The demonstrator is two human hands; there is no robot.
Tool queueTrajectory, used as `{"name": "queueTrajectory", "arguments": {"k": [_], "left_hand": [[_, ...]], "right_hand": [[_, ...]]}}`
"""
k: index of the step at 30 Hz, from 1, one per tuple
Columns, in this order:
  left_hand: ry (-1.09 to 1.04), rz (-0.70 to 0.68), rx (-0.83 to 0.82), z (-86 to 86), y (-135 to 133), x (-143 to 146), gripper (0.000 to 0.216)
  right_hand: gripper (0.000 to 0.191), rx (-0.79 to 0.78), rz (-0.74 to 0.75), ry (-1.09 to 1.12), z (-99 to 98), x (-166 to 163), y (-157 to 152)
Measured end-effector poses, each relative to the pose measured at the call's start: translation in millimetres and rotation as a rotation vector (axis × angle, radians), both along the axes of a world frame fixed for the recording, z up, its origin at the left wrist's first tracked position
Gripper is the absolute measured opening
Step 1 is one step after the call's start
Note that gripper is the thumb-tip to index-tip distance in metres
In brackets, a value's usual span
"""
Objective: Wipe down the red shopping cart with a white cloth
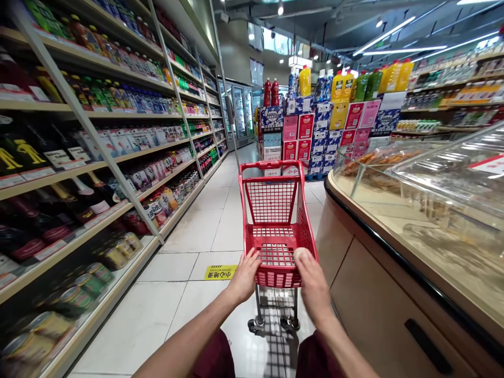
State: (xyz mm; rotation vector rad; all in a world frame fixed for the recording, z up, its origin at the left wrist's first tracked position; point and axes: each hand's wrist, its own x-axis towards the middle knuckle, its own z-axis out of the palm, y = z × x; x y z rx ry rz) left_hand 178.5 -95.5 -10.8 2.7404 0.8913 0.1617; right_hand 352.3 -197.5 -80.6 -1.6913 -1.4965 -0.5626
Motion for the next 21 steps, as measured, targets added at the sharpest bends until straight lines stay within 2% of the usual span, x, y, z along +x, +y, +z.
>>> {"name": "queueTrajectory", "arguments": {"k": [5,9,10,14,16,19,21], "left_hand": [[0.008,-0.021,0.028,-0.2,-0.6,0.1,0.051],[0.012,-0.026,0.038,-2.5,-4.3,-0.2,0.052],[0.013,-0.024,0.041,-3.0,-5.9,0.3,0.053],[0.028,-0.031,0.041,-2.2,-12.5,2.4,0.056],[0.039,-0.029,0.044,-0.9,-15.6,3.5,0.056],[0.052,-0.013,0.055,-0.3,-20.4,6.7,0.056],[0.057,-0.007,0.061,-1.5,-23.1,8.6,0.058]], "right_hand": [[0.057,-0.019,0.163,-0.061,-0.9,0.2,6.5],[0.057,-0.015,-0.043,0.026,2.6,14.4,4.9],[0.057,-0.005,-0.045,0.028,2.7,11.5,5.4],[0.056,-0.031,0.201,-0.067,3.5,-0.4,8.0],[0.053,-0.045,0.153,-0.055,5.7,9.2,6.4],[0.051,-0.031,-0.033,0.005,7.4,22.0,4.3],[0.053,-0.034,0.011,-0.007,6.1,16.5,5.1]]}}
